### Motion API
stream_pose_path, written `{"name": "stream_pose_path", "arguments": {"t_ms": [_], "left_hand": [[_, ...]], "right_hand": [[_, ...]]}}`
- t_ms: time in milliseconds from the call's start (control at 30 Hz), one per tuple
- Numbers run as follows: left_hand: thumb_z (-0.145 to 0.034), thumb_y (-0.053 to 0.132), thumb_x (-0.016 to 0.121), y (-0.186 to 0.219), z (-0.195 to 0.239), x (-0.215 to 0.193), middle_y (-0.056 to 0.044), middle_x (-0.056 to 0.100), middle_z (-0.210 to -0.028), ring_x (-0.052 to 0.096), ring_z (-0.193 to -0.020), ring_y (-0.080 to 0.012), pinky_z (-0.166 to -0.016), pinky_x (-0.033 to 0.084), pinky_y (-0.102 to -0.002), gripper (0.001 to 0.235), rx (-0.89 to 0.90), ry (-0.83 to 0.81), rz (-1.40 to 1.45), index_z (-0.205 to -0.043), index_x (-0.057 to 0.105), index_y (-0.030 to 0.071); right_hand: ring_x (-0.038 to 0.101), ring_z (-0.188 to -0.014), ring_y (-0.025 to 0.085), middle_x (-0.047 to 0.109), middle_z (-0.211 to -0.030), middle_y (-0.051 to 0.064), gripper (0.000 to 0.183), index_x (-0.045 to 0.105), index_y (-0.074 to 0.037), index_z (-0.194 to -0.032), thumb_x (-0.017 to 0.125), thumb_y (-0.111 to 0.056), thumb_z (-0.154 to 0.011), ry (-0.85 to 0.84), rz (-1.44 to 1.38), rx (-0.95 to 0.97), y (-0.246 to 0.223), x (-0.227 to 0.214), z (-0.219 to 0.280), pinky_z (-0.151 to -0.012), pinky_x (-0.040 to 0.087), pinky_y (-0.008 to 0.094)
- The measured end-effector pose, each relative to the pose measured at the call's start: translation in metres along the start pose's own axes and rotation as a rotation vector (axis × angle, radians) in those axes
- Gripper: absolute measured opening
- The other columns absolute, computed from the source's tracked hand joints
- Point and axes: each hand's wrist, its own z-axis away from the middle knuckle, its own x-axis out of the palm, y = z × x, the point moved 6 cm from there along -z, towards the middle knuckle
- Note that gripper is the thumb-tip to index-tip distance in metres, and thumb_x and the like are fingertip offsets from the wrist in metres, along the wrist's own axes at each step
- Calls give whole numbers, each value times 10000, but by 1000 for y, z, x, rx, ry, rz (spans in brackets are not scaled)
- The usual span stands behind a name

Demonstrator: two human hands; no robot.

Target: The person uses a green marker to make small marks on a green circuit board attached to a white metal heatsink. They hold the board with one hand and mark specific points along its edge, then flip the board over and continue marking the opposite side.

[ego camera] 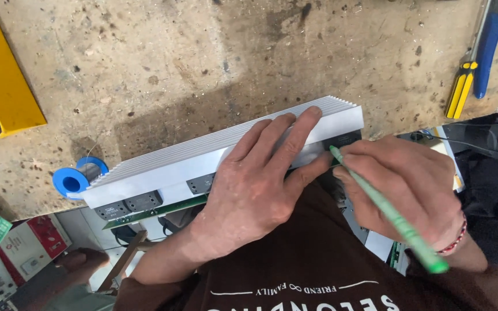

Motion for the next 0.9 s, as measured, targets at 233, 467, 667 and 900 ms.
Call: {"name": "stream_pose_path", "arguments": {"t_ms": [233,467,667,900], "left_hand": [[-1122,180,712,-2,10,7,-203,521,-1467,650,-1218,-403,-1035,600,-508,245,37,17,-15,-1274,721,-12],[-1111,193,715,2,8,3,-239,537,-1433,641,-1184,-402,-1015,588,-496,185,76,43,-57,-1150,755,17],[-1118,195,698,0,8,5,-224,545,-1429,646,-1177,-391,-993,600,-488,186,84,62,-67,-1198,750,35],[-1114,171,702,0,9,5,-215,535,-1451,637,-1199,-386,-1021,575,-492,143,81,24,-89,-1211,758,82]], "right_hand": [[751,-806,383,742,-971,288,150,659,110,-1038,774,37,-976,-27,129,-189,-14,0,-10,-692,633,453],[744,-859,359,739,-1010,261,139,700,125,-1048,772,110,-930,17,89,-57,-13,1,-5,-764,639,447],[754,-859,333,751,-994,250,86,738,102,-1018,802,90,-961,53,97,53,-12,2,-5,-720,600,383],[754,-881,360,739,-1022,260,122,712,101,-1038,800,86,-956,52,93,52,-12,2,-1,-778,619,414]]}}
